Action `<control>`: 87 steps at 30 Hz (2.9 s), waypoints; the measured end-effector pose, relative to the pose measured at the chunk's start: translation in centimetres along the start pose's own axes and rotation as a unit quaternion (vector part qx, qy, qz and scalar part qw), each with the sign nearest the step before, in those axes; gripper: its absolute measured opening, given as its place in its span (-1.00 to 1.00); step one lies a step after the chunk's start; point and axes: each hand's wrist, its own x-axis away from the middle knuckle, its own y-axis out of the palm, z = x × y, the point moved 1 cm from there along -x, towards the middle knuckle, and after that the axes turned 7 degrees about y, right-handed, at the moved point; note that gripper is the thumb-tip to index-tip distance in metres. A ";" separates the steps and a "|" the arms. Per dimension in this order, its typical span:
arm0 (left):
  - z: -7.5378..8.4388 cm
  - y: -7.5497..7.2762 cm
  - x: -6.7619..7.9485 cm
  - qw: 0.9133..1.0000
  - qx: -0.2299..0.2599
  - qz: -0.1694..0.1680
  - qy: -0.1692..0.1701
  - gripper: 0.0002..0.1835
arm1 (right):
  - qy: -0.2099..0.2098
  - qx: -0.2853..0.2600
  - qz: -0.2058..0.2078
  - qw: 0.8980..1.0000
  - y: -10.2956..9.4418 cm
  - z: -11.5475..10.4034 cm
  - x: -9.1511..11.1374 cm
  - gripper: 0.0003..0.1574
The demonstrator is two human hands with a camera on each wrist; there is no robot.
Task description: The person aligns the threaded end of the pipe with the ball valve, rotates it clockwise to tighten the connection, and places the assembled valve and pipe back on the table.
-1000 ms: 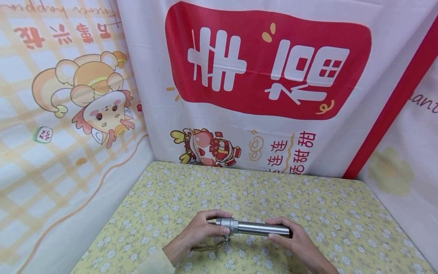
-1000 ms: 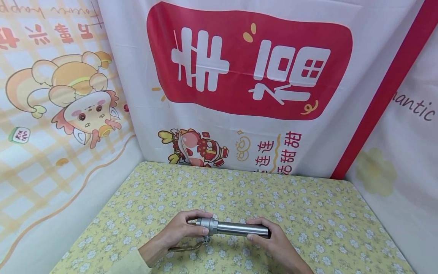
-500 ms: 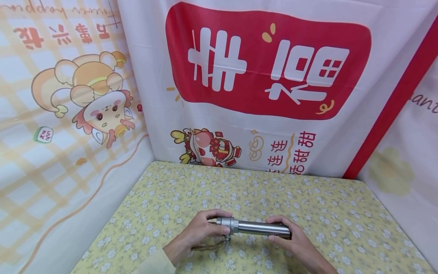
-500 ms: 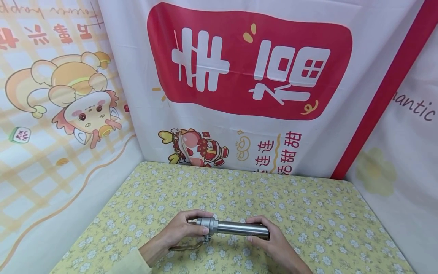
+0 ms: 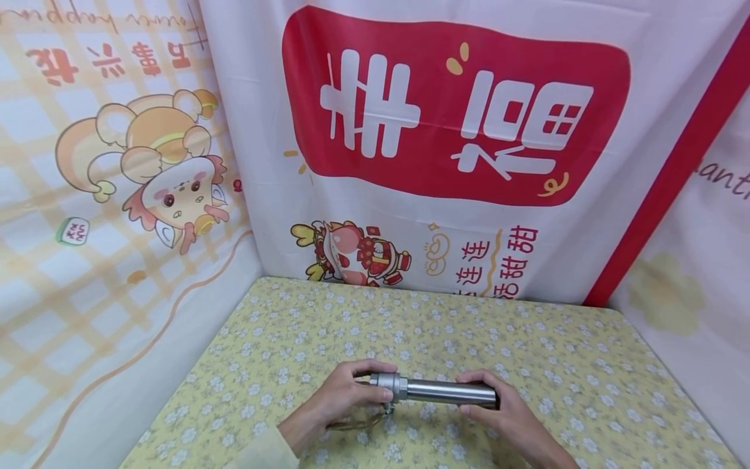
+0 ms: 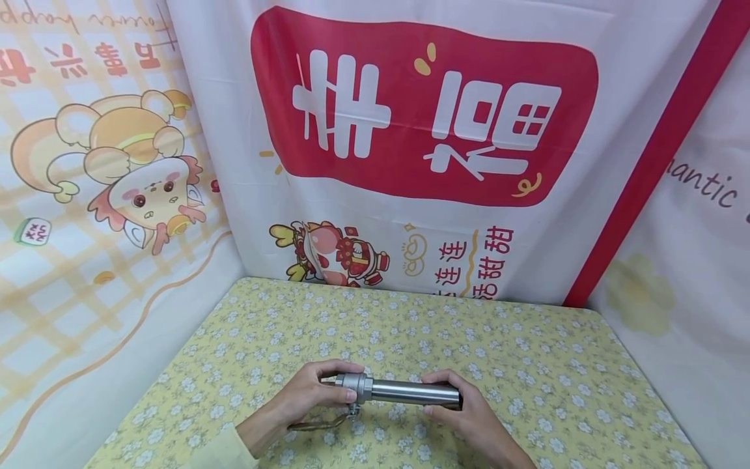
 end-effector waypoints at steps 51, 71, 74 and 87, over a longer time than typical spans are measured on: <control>-0.3 -0.2 0.2 1.000 -0.006 -0.001 0.008 -0.45 | 0.023 0.002 0.006 1.000 0.0 -0.2 -0.2 -0.35; -0.4 -0.1 0.3 1.000 -0.001 -0.002 0.000 -0.43 | 0.021 0.010 0.034 0.999 0.2 -0.3 -0.2 -0.35; -0.4 -0.1 0.3 1.000 -0.003 0.000 0.001 -0.43 | 0.013 0.006 0.029 0.999 0.3 -0.2 -0.1 -0.34; -0.3 -0.2 0.2 1.000 -0.008 0.000 0.004 -0.45 | -0.009 0.018 0.008 1.000 -0.1 0.3 0.0 -0.32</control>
